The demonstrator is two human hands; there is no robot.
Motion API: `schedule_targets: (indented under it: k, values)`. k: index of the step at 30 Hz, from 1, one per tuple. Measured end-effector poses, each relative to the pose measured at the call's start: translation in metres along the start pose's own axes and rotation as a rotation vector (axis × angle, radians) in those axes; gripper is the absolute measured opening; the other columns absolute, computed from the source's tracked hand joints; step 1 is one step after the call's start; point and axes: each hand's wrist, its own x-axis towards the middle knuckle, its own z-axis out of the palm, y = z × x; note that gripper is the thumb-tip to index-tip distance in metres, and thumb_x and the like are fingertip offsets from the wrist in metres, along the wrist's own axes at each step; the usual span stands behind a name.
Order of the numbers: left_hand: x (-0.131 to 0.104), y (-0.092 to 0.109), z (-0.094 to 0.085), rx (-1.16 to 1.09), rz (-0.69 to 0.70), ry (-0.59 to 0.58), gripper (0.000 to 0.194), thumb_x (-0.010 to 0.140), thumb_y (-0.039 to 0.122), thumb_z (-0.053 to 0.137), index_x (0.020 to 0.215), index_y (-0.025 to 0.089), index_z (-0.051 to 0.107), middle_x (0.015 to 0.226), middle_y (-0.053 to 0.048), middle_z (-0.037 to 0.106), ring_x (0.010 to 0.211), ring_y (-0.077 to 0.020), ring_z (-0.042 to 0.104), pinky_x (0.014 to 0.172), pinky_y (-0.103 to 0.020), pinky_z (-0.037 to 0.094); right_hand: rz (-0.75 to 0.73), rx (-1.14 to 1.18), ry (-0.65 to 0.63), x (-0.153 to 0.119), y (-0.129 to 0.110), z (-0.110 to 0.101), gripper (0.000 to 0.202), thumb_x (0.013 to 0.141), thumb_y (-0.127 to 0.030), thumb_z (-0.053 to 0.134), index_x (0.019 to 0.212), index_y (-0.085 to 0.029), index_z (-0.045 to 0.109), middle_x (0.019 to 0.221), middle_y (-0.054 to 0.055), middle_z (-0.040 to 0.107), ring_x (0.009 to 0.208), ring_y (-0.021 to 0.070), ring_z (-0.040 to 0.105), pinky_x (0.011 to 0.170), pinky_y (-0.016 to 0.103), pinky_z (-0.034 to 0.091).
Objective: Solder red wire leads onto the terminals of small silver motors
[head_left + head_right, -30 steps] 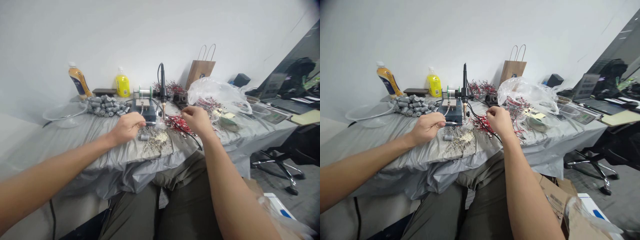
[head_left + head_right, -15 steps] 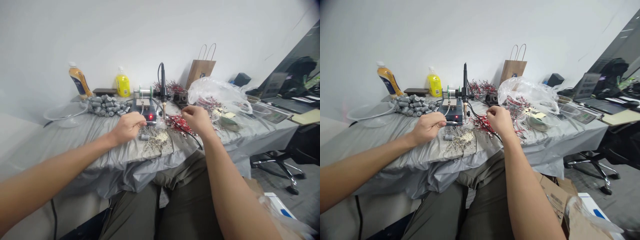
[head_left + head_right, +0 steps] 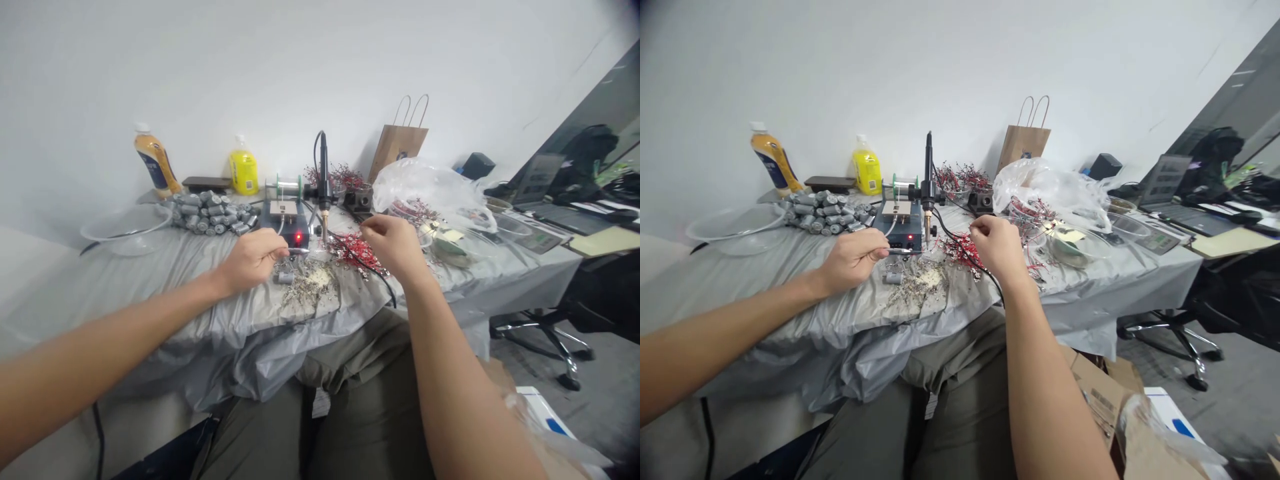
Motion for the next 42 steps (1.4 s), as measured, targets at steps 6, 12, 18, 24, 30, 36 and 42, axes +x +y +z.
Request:
schedule_targets:
  k: [6, 12, 18, 24, 30, 36, 42]
  values:
    - [-0.004, -0.002, 0.004, -0.002, 0.020, 0.020, 0.021, 0.109, 0.034, 0.072, 0.113, 0.014, 0.072, 0.103, -0.005, 0.073, 0.087, -0.0177, 0.072, 0.079, -0.034, 0.066, -0.003, 0.041, -0.006, -0.007, -0.007, -0.008, 0.024, 0.085, -0.022, 0.063, 0.093, -0.019, 0.087, 0.088, 0.006, 0.084, 0.081, 0.0231, 0.074, 0.076, 0.032, 0.048]
    - [-0.004, -0.002, 0.004, -0.001, 0.041, 0.031, 0.021, 0.110, 0.034, 0.072, 0.114, 0.014, 0.072, 0.103, -0.005, 0.073, 0.086, -0.0176, 0.072, 0.079, -0.034, 0.066, 0.032, 0.070, 0.051, -0.005, -0.003, -0.006, 0.018, 0.091, -0.021, 0.066, 0.094, -0.018, 0.084, 0.083, 0.006, 0.082, 0.080, 0.0217, 0.074, 0.080, 0.034, 0.052]
    - [-0.003, -0.002, 0.005, -0.031, 0.057, 0.050, 0.019, 0.110, 0.033, 0.072, 0.110, 0.013, 0.072, 0.099, -0.004, 0.072, 0.084, -0.0171, 0.071, 0.079, -0.033, 0.065, 0.046, 0.073, 0.083, -0.002, -0.005, -0.002, 0.010, 0.099, -0.022, 0.072, 0.098, -0.017, 0.080, 0.085, 0.002, 0.079, 0.082, 0.0191, 0.073, 0.087, 0.036, 0.057]
    - [-0.002, 0.000, 0.005, -0.027, 0.055, 0.056, 0.019, 0.110, 0.033, 0.071, 0.108, 0.014, 0.071, 0.097, -0.003, 0.071, 0.083, -0.0166, 0.071, 0.078, -0.033, 0.065, 0.066, 0.061, 0.077, -0.003, -0.006, 0.009, 0.019, 0.106, -0.036, 0.075, 0.102, -0.017, 0.077, 0.094, 0.002, 0.078, 0.091, 0.0190, 0.075, 0.094, 0.040, 0.061]
    - [-0.005, 0.000, 0.006, 0.000, 0.030, 0.036, 0.021, 0.110, 0.034, 0.072, 0.113, 0.014, 0.072, 0.102, -0.005, 0.073, 0.086, -0.0176, 0.072, 0.080, -0.034, 0.066, 0.078, 0.081, 0.065, -0.005, -0.004, 0.010, 0.023, 0.106, -0.039, 0.076, 0.102, -0.017, 0.077, 0.095, 0.002, 0.077, 0.090, 0.0185, 0.074, 0.093, 0.041, 0.062]
    - [-0.005, 0.002, 0.006, -0.003, 0.020, 0.045, 0.021, 0.110, 0.034, 0.072, 0.114, 0.014, 0.072, 0.104, -0.005, 0.073, 0.088, -0.0180, 0.072, 0.080, -0.034, 0.066, 0.100, 0.098, 0.072, -0.007, 0.001, 0.006, 0.026, 0.107, -0.042, 0.073, 0.104, -0.016, 0.076, 0.098, 0.003, 0.077, 0.090, 0.0186, 0.074, 0.092, 0.040, 0.062]
    - [-0.004, 0.002, 0.006, -0.030, 0.040, 0.079, 0.018, 0.111, 0.033, 0.070, 0.111, 0.015, 0.072, 0.102, -0.005, 0.073, 0.087, -0.0173, 0.072, 0.080, -0.033, 0.066, 0.110, 0.091, 0.041, -0.008, 0.004, 0.009, 0.026, 0.107, -0.043, 0.074, 0.106, -0.016, 0.076, 0.102, 0.004, 0.077, 0.095, 0.0193, 0.075, 0.094, 0.041, 0.063]
